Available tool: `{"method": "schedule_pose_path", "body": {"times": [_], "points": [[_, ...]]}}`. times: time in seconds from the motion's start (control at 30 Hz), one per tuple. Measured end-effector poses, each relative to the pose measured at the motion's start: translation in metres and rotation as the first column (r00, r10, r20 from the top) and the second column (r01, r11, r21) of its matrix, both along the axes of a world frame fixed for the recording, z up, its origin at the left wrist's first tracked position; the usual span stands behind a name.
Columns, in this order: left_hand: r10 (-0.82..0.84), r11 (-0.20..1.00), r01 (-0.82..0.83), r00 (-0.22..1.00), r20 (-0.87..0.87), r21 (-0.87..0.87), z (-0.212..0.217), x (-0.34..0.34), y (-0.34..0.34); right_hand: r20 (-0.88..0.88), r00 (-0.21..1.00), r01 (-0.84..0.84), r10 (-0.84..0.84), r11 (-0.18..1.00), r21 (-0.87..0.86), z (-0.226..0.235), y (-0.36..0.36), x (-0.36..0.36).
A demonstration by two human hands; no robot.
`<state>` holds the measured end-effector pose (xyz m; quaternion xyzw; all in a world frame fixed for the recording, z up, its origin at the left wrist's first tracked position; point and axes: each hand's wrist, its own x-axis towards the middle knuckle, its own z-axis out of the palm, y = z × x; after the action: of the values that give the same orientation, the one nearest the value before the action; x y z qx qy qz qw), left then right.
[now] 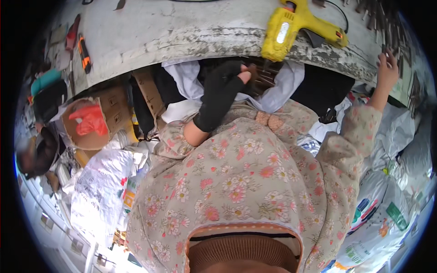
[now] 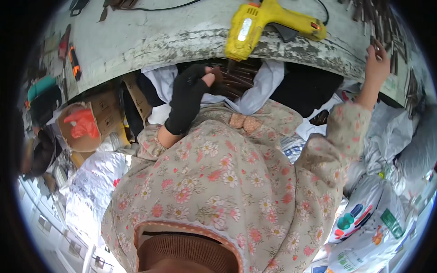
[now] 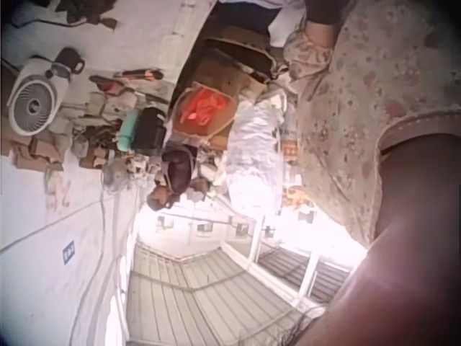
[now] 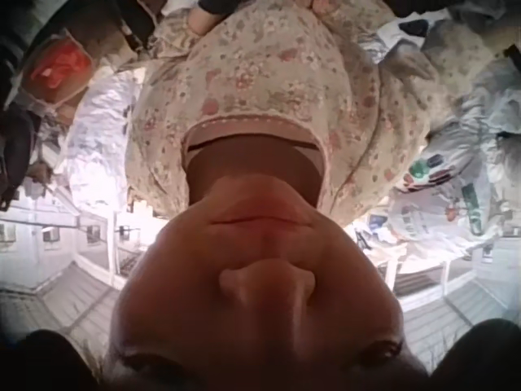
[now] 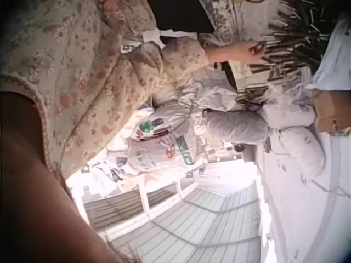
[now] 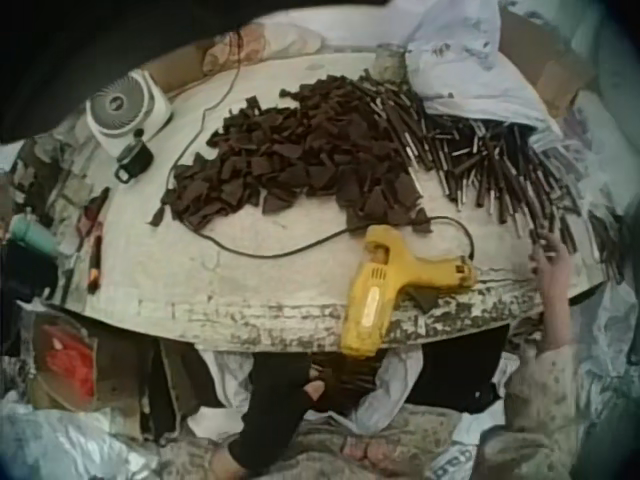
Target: Assembling small brown sleeves onto components and using a heat gun for processing at a factory workbench.
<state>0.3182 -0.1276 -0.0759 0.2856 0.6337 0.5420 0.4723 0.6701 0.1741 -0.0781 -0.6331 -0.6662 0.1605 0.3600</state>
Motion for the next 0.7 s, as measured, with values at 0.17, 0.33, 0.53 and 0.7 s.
{"method": "schedule_pose_path", "body": {"times": [0.17, 0.33, 0.53, 0.7], "points": [[-0.081, 0.992, 0.093, 0.988, 0.134, -0.081, -0.009, 0.004, -0.005, -0.024, 0.944, -0.325, 0.328, 0.942, 0.084, 0.026, -0.081, -0.117], [-0.091, 0.995, 0.096, 0.990, 0.104, -0.040, -0.006, 0.007, -0.011, 0.289, 0.827, -0.531, 0.482, 0.839, 0.118, 0.038, -0.114, -0.168], [-0.038, 0.999, 0.041, 0.974, 0.222, -0.010, -0.001, 0.013, -0.007, 0.427, 0.741, -0.553, 0.518, 0.832, -0.050, 0.045, -0.122, -0.177], [-0.004, 1.000, 0.000, 0.921, 0.390, 0.008, 0.005, 0.017, -0.002, 0.409, 0.753, -0.508, 0.516, 0.850, -0.138, 0.040, -0.119, -0.173]]}}
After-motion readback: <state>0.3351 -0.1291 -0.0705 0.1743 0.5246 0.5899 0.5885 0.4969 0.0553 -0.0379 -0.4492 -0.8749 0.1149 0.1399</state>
